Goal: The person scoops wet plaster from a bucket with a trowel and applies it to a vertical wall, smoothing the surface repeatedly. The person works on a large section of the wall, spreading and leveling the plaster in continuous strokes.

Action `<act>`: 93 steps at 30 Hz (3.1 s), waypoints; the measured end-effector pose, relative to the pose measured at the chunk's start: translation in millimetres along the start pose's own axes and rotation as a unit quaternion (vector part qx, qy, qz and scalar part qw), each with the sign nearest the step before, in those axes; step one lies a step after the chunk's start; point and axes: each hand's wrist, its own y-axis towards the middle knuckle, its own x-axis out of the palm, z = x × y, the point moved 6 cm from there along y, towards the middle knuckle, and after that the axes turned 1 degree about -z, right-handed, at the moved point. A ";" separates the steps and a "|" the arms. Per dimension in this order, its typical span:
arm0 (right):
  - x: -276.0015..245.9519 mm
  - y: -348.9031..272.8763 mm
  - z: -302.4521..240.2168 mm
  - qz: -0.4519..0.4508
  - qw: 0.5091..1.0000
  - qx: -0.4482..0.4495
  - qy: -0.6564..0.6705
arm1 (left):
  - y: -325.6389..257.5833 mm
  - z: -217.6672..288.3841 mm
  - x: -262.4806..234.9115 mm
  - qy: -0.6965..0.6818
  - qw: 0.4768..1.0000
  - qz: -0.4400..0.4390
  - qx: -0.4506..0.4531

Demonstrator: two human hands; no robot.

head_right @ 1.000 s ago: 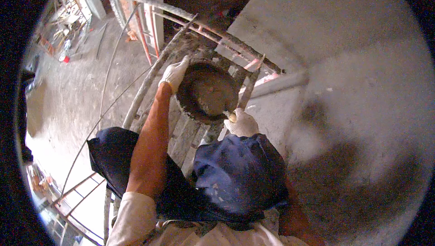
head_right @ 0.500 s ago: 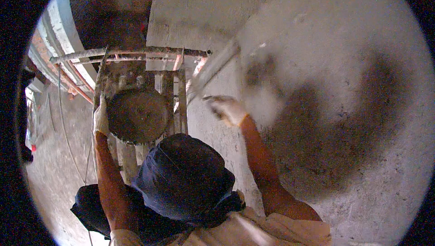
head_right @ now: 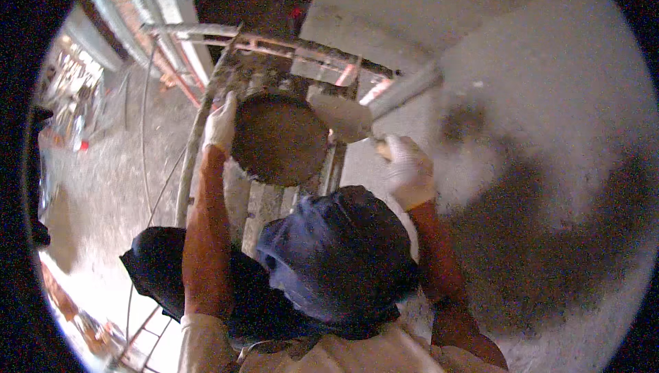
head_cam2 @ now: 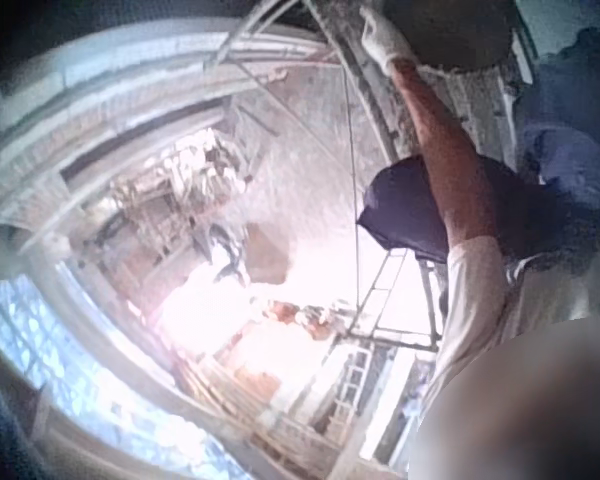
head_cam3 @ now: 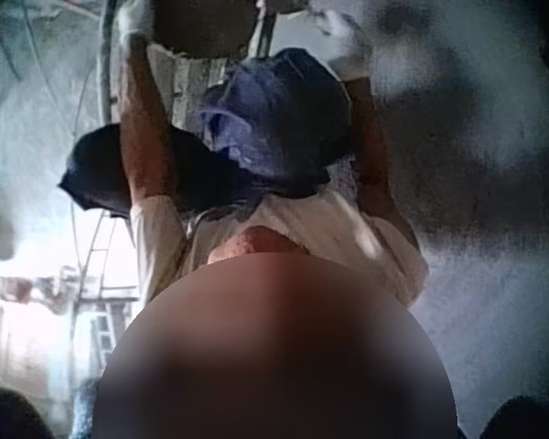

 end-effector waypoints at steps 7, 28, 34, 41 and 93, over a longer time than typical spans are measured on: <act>145.8 7.0 -74.5 -0.147 0.985 -0.087 0.003 | -26.9 35.8 17.3 0.045 0.998 -0.041 0.001; 133.6 -127.7 209.3 -0.114 0.763 0.541 0.334 | 14.7 0.0 -1.1 -0.076 0.992 -0.100 0.024; -2.8 -103.4 185.3 0.155 0.848 0.468 0.193 | 9.3 -1.0 3.6 -0.033 0.997 -0.073 0.013; 39.1 -9.3 -9.8 -0.025 0.998 0.015 0.048 | -4.0 14.2 8.6 0.033 0.999 -0.014 -0.002; 118.7 -11.6 -37.1 -0.193 0.970 0.038 0.145 | -3.8 35.2 27.2 0.152 0.982 -0.085 0.075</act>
